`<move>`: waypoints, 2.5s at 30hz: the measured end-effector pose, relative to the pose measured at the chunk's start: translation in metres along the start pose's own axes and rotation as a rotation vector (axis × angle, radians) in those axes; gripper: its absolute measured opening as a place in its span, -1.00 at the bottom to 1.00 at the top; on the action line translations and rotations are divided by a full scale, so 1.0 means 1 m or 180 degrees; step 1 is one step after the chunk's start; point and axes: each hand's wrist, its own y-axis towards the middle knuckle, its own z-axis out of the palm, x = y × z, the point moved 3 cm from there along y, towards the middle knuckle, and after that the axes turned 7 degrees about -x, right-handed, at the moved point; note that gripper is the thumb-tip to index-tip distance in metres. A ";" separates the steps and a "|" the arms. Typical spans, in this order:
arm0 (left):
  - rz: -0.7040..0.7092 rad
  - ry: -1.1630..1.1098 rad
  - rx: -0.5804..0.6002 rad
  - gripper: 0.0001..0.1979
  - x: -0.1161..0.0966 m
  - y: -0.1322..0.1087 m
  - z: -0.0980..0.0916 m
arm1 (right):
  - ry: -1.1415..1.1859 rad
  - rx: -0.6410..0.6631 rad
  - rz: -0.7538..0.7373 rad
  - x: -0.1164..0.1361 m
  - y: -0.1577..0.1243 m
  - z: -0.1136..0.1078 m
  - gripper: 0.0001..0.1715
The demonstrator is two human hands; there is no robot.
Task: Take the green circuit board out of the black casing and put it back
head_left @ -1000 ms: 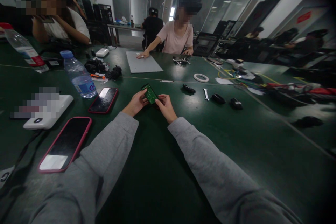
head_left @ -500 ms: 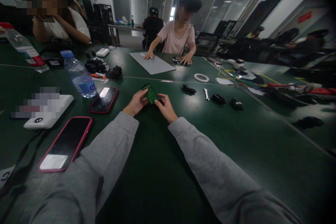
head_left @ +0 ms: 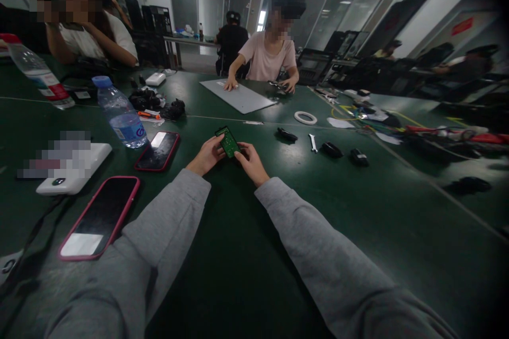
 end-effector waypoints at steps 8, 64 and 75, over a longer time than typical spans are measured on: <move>0.0049 0.0006 -0.0091 -0.73 -0.003 -0.006 0.005 | -0.0035 -0.0070 -0.0073 0.000 0.002 0.002 -0.39; 0.0176 0.0096 -0.0099 -0.72 0.000 -0.001 0.000 | 0.0138 -0.0013 0.0067 0.004 0.001 0.003 -0.36; 0.0090 0.0047 -0.0059 -0.75 -0.002 -0.005 0.003 | 0.0103 -0.0006 0.0050 0.004 0.001 0.002 -0.38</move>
